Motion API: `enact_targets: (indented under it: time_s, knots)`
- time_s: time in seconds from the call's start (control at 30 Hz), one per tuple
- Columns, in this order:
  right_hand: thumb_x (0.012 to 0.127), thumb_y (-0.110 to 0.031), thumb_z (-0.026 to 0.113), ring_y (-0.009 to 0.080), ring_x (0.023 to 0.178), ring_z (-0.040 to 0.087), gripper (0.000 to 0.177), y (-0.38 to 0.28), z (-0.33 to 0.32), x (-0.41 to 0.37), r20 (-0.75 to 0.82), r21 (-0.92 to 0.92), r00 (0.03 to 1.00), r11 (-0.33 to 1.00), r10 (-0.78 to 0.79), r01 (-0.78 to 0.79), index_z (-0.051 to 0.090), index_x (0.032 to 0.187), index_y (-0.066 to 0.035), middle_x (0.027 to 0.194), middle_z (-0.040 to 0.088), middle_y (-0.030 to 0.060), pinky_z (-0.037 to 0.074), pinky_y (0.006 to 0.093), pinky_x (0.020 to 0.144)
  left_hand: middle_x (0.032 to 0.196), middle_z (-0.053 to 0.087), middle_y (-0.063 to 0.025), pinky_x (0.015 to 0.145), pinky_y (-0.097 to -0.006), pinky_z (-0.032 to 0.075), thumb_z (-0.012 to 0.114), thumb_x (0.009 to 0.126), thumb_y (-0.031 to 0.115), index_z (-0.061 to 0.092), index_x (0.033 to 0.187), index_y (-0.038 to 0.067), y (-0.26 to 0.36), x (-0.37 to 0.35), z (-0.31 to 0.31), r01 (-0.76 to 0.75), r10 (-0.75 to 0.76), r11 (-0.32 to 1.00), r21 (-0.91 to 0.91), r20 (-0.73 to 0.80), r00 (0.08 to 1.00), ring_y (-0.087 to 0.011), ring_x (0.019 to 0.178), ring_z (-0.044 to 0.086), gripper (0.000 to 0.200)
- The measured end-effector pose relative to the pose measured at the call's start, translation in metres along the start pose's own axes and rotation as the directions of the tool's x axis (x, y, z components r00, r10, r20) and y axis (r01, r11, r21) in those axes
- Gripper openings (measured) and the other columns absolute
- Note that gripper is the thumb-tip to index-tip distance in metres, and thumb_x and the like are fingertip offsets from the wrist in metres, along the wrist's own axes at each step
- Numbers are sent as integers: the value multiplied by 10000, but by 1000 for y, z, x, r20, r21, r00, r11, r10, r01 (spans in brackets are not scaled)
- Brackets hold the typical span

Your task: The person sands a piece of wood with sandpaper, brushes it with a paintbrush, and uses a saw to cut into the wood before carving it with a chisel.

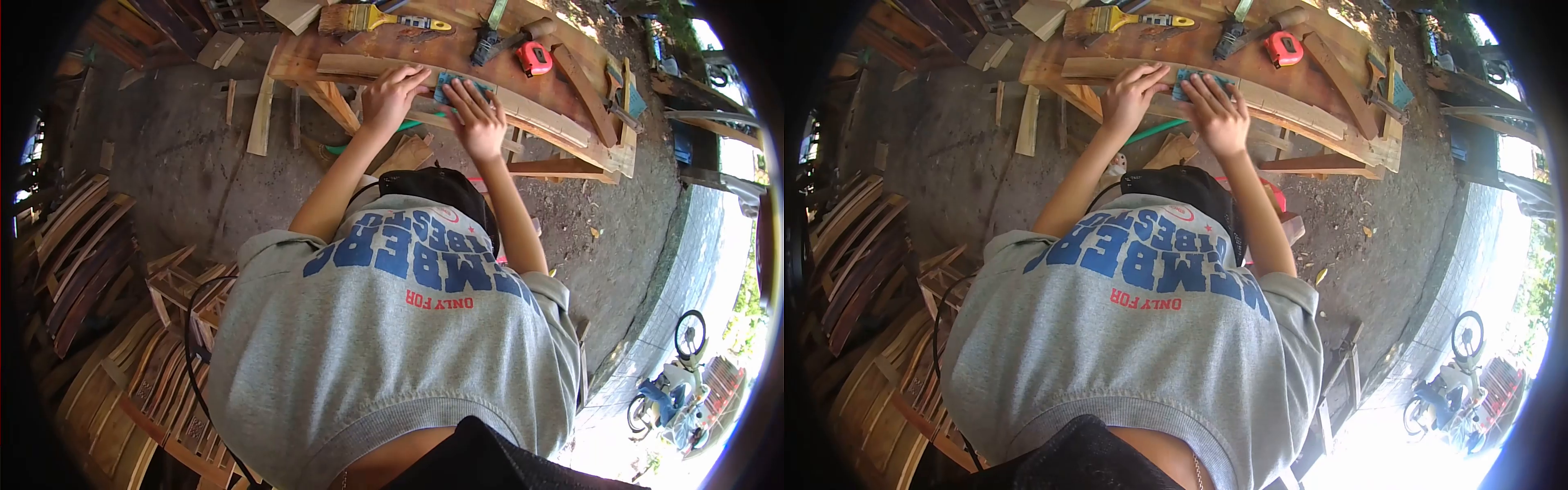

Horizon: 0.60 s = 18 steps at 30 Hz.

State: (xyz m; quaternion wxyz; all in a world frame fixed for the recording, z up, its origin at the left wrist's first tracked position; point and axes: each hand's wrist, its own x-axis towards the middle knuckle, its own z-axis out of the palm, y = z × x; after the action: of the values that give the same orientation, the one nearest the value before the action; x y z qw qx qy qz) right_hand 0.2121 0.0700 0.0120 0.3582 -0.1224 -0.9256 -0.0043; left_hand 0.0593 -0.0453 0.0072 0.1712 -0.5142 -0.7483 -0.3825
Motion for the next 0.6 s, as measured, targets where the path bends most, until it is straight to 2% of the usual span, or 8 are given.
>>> enact_targets:
  time_s: [0.13, 0.2, 0.27, 0.33, 0.4, 0.43, 0.53, 0.6]
  knots:
    - [806, -203, 675, 134, 1130, 608, 299, 60, -39, -27, 28, -142, 991, 982, 133, -128, 683, 1105, -183, 1182, 663, -16, 432, 353, 974, 1008, 686, 48, 731, -279, 533, 748, 730, 201, 724, 1058, 186, 0, 0, 2, 27, -27, 1000, 5, 22, 999, -153, 873, 648, 329]
    - [834, -162, 649, 145, 1092, 634, 198, 97, -55, -54, -86, -224, 972, 946, 218, -232, 716, 1020, -168, 1122, 692, -3, 428, 344, 973, 1011, 687, 50, 726, -282, 534, 750, 727, 200, 724, 1056, 187, 0, -1, 4, 36, -36, 999, 18, 12, 999, -151, 864, 649, 330]
    - [858, -102, 609, 169, 1093, 637, 195, 104, -66, -69, -154, -260, 943, 908, 296, -327, 727, 1006, -149, 1095, 702, 13, 445, 366, 956, 1013, 687, 49, 724, -283, 535, 750, 726, 194, 723, 1057, 187, 0, -2, 4, 42, -42, 999, 16, 5, 999, -152, 862, 649, 332]
    - [853, -103, 612, 197, 1091, 637, 203, 92, -55, -61, -183, -246, 947, 920, 265, -305, 720, 1023, -130, 1096, 700, 30, 457, 389, 946, 1015, 687, 48, 722, -285, 535, 751, 726, 188, 723, 1059, 186, 0, -3, 6, 42, -42, 999, 8, -2, 999, -153, 861, 649, 334]
    - [830, -94, 627, 238, 1068, 636, 236, 58, -34, -40, -165, -110, 949, 951, 270, -290, 696, 1056, -104, 1126, 682, 47, 461, 399, 952, 1014, 687, 41, 722, -289, 535, 751, 727, 172, 722, 1059, 185, -1, -2, 6, 19, -19, 1000, 0, -22, 1000, -160, 867, 650, 334]
    - [822, -91, 635, 236, 1068, 637, 240, 38, -27, -24, -88, -86, 966, 964, 243, -251, 695, 1053, -114, 1132, 680, 45, 464, 398, 954, 1014, 687, 41, 722, -289, 535, 751, 727, 172, 722, 1059, 185, 0, -2, 6, 17, -17, 1000, 2, -24, 1000, -160, 867, 650, 334]
    - [837, -119, 640, 188, 1083, 635, 212, -7, 6, 1, -94, 67, 989, 992, 112, -106, 698, 1040, -142, 1124, 683, 28, 472, 371, 953, 1013, 686, 34, 725, -293, 534, 749, 731, 165, 721, 1061, 185, 1, 0, 2, 23, -23, 1000, -14, -2, 1000, -168, 875, 651, 332]
    - [845, -119, 638, 183, 1083, 636, 192, -7, 1, 5, -63, 93, 993, 991, 101, -95, 699, 1025, -138, 1116, 687, 29, 474, 367, 950, 1010, 685, 30, 730, -297, 532, 749, 733, 177, 720, 1062, 184, 1, 2, -1, 37, -36, 999, -36, 19, 999, -172, 881, 651, 331]
